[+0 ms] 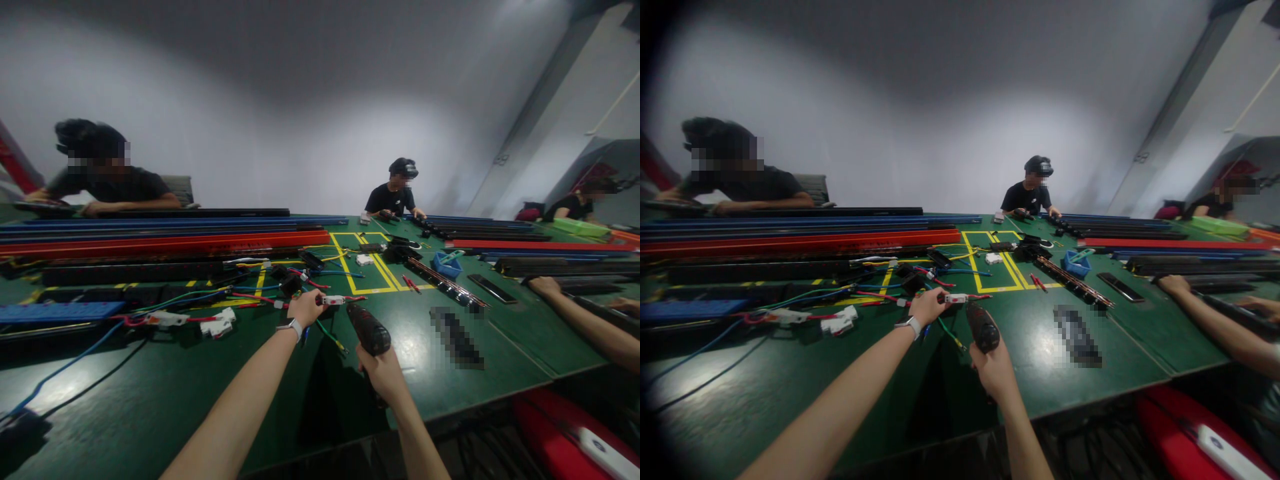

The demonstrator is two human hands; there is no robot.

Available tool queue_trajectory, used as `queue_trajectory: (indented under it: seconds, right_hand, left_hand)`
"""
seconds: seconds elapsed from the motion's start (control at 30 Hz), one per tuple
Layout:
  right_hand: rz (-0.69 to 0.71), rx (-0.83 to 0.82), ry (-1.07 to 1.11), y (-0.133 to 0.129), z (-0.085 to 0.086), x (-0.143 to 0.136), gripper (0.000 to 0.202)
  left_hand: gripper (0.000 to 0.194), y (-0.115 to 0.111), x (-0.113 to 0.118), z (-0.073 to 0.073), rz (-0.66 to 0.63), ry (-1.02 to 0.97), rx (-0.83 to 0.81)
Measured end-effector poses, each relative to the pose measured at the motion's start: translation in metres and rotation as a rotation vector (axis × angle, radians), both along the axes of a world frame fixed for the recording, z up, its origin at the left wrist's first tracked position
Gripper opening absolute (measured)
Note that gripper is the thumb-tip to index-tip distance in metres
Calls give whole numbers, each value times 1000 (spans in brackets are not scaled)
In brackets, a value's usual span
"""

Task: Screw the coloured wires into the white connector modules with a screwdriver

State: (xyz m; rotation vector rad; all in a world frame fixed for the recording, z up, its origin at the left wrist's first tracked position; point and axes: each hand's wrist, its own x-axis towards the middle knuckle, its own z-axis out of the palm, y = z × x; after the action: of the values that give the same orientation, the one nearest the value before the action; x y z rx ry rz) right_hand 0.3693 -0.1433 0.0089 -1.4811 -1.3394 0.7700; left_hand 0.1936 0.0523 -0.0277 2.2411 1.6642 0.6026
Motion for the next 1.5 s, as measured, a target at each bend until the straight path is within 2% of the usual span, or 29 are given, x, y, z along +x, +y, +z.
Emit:
queue_trajectory:
  seconds: [0.6, 0.87, 1.2, 1.5]
  right_hand:
    - [5, -29, 41, -1, -2, -1, 19]
    - [12, -25, 43, -2, 4, -2, 27]
    - [5, -23, 55, -4, 9, -4, 23]
    - [22, -3, 21, -2, 1, -1, 20]
  left_hand:
    - [32, -4, 1, 8, 10, -5, -52]
    - [34, 0, 1, 3, 12, 7, -31]
    - [34, 0, 1, 3, 10, -5, -12]
    - [33, -1, 0, 6, 0, -9, -29]
